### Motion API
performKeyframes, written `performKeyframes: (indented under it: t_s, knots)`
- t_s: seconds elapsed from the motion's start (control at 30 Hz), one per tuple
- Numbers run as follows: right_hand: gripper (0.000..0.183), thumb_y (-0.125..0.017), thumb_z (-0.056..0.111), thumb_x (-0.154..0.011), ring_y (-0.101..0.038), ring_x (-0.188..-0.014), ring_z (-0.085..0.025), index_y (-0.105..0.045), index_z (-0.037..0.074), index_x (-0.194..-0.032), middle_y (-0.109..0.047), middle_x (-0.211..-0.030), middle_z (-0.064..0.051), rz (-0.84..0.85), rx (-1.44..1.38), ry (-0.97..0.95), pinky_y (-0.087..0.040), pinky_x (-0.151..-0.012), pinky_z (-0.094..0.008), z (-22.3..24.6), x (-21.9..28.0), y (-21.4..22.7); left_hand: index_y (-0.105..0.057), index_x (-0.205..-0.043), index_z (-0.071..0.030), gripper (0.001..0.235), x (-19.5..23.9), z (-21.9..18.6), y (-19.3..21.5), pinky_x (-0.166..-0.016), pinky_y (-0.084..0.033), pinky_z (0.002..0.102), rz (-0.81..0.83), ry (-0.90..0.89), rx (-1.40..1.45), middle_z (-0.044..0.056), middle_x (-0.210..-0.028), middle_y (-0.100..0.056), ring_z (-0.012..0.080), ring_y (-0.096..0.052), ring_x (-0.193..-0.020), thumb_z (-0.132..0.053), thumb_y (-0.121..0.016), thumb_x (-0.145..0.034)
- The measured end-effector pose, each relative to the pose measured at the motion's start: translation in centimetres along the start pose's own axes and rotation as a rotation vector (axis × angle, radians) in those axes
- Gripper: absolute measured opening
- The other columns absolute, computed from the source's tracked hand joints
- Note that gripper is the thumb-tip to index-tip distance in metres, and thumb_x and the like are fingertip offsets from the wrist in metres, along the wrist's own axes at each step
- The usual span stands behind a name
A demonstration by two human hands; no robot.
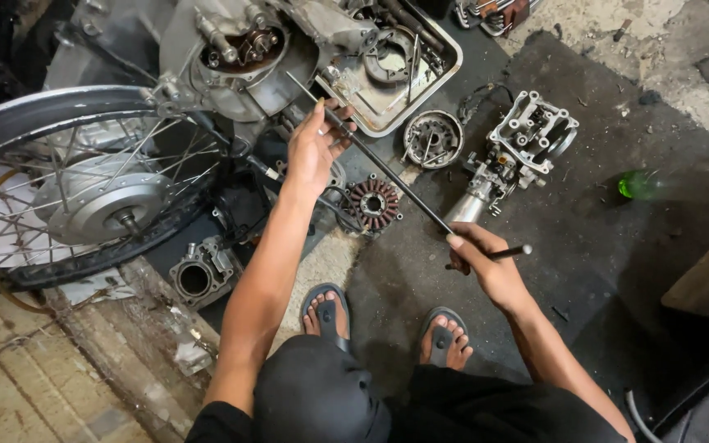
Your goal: The person uses a T-handle wrench to loosen bolts on a motorcycle engine casing. They then remove the casing and a circular stator component, placing them on the floor. The person proceeds to handle and reposition the stator and casing parts by hand.
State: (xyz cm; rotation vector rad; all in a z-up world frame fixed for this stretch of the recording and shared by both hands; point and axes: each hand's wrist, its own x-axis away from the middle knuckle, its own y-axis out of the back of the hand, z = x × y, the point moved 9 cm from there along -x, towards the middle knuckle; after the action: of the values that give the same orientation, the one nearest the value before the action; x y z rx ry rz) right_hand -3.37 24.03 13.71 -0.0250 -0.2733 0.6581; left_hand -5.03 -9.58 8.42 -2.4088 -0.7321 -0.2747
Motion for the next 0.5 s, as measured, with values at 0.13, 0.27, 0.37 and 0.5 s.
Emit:
performKeyframes:
  t_s: [0.13, 0.27, 0.37, 0.5]
  knots:
    - [0.035, -0.063, 0.014, -0.098, -0.058, -0.06, -0.023, -0.067, -0.013, -0.12, -0.058, -0.061, -0.016, 0.004, 0.027, -0.007, -0.047, -0.058, -0.034, 0.1, -0.2, 0.6, -0.067, -0.117, -0.017, 0.038, 0.7, -0.7, -0.9, -0.076, -0.057, 0.035, -0.054, -0.031, -0.012, 0.012, -0.113, -0.077, 0.0261, -0.076, -0.093, -0.049, -0.063, -0.098]
    - [0.034, -0.065, 0.016, -0.098, -0.061, -0.062, -0.024, -0.07, -0.009, -0.121, -0.061, -0.062, -0.017, -0.007, 0.072, -0.042, -0.051, -0.059, -0.035, -0.8, -1.1, 1.7, -0.067, -0.112, -0.017, 0.035, 0.5, -0.7, -0.8, -0.078, -0.057, 0.035, -0.137, -0.02, -0.005, 0.01, -0.106, -0.077, 0.0251, -0.076, -0.088, -0.049, -0.064, -0.097]
    - [0.033, -0.066, 0.017, -0.098, -0.061, -0.062, -0.023, -0.071, -0.007, -0.12, -0.062, -0.063, -0.015, -0.021, 0.071, -0.051, -0.051, -0.059, -0.034, -1.8, -1.8, 2.5, -0.067, -0.113, -0.017, 0.034, 0.5, -0.8, -1.1, -0.079, -0.057, 0.034, -0.16, -0.015, -0.014, 0.011, -0.107, -0.077, 0.0253, -0.076, -0.089, -0.047, -0.064, -0.098]
    - [0.031, -0.066, 0.016, -0.098, -0.061, -0.063, -0.023, -0.072, -0.007, -0.117, -0.061, -0.063, -0.014, -0.023, 0.04, -0.058, -0.052, -0.059, -0.034, -2.9, -2.7, 3.1, -0.067, -0.115, -0.015, 0.035, 0.6, -1.3, -1.6, -0.078, -0.059, 0.035, -0.17, -0.025, -0.05, 0.014, -0.108, -0.077, 0.0268, -0.077, -0.089, -0.046, -0.064, -0.098]
